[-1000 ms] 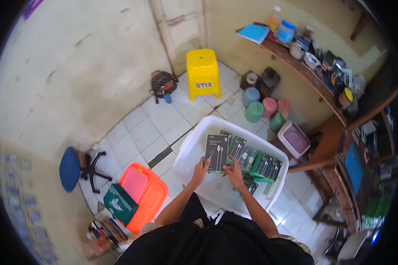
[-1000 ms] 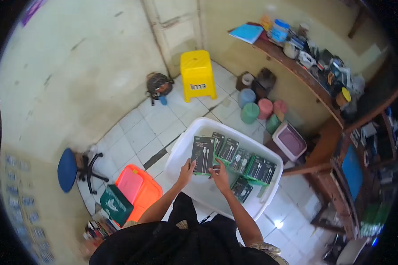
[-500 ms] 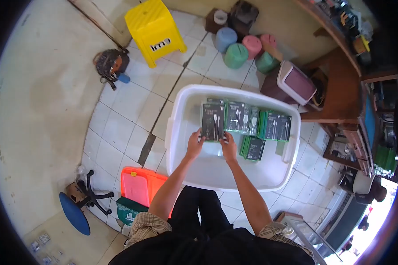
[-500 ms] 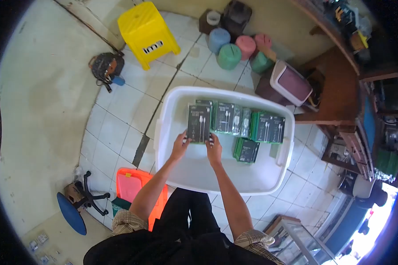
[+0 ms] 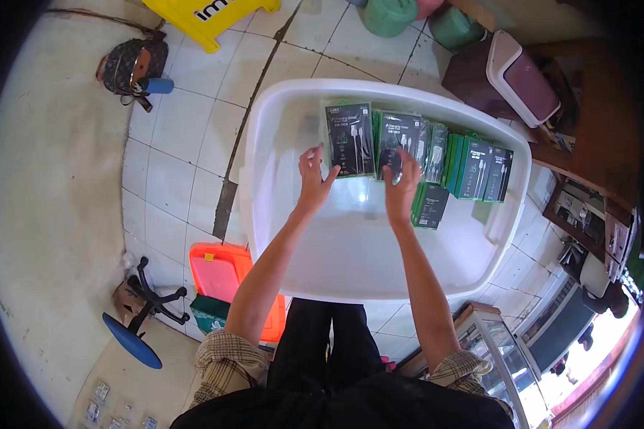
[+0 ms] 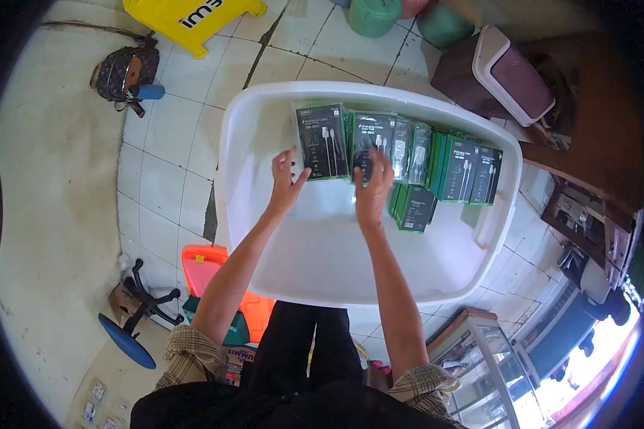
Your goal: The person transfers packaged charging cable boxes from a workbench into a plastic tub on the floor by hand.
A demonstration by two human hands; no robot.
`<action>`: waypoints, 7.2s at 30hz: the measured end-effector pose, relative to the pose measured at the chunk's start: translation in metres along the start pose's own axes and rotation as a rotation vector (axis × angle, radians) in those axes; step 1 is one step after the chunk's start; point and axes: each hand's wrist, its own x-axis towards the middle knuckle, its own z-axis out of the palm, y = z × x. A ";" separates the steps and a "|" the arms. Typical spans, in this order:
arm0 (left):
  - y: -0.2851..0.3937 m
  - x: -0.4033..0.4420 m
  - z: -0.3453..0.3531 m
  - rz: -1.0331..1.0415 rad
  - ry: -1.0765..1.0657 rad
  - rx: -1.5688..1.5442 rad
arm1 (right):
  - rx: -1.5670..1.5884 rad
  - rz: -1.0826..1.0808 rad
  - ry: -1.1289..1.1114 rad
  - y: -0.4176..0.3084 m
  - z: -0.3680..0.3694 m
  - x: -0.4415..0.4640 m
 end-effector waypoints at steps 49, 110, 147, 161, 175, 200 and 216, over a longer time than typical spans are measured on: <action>0.140 -0.263 -0.038 0.366 -0.203 0.033 | -0.028 0.473 0.050 0.084 -0.304 -0.404; 0.928 -0.280 0.761 1.194 -0.200 -0.342 | 0.269 -0.277 1.100 0.488 -1.118 0.008; 0.941 -0.289 0.669 1.029 -0.184 -0.783 | 0.782 -0.566 0.296 0.388 -1.073 0.072; 0.758 -0.319 0.575 0.654 0.300 -0.533 | 0.960 -0.444 -0.170 0.322 -0.895 0.036; 0.616 -0.393 0.394 0.363 0.960 -0.432 | 0.768 -0.662 -0.595 0.196 -0.693 -0.075; 0.404 -0.385 0.118 0.132 0.810 -0.142 | 0.901 -0.512 -0.602 -0.053 -0.426 -0.132; 0.278 -0.329 -0.075 0.230 0.764 -0.137 | 0.892 -0.273 -0.805 -0.173 -0.273 -0.151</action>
